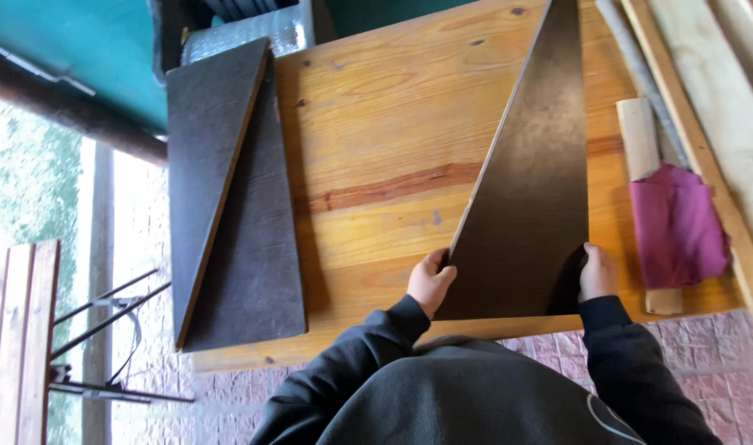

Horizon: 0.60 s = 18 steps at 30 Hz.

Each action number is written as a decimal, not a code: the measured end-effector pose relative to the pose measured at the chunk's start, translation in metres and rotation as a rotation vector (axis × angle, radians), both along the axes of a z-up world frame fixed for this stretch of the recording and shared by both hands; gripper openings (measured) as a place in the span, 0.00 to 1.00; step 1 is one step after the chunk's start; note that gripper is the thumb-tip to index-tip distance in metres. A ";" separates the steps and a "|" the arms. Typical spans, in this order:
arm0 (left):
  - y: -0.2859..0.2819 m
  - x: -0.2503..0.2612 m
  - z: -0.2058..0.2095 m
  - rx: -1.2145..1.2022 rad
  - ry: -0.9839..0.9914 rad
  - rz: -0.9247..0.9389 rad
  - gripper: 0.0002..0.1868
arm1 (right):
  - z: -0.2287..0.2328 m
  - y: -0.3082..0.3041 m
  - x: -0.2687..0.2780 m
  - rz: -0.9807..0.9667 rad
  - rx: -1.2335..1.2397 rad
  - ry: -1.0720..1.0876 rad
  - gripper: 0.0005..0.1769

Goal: The person wipes the surface of several dark triangular wooden pieces with a pink cloth on a wooden workbench. They handle the pieces one at a time, wiping each surface, then repositioning or stacking them on the bench.

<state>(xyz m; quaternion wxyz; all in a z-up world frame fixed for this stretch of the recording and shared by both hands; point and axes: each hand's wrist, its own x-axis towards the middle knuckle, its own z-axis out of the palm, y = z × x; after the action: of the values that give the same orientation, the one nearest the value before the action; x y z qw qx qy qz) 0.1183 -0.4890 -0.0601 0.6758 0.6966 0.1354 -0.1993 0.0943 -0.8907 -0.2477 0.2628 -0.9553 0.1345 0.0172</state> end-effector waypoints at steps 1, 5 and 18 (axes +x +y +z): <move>0.016 0.001 0.006 0.084 -0.058 -0.046 0.27 | 0.037 0.032 0.004 -0.291 0.315 0.017 0.26; 0.088 -0.002 0.014 0.292 -0.190 -0.120 0.27 | 0.061 0.111 0.014 -0.518 0.572 -0.124 0.26; 0.324 -0.046 0.041 0.430 -0.173 0.037 0.25 | 0.168 0.404 0.015 -0.713 1.001 0.023 0.35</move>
<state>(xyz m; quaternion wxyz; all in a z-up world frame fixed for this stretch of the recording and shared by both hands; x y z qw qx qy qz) 0.0725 -0.1654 -0.0196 0.5243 0.8365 0.1293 -0.0930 0.1091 -0.4865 -0.0800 0.6678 -0.6118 0.4240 -0.0002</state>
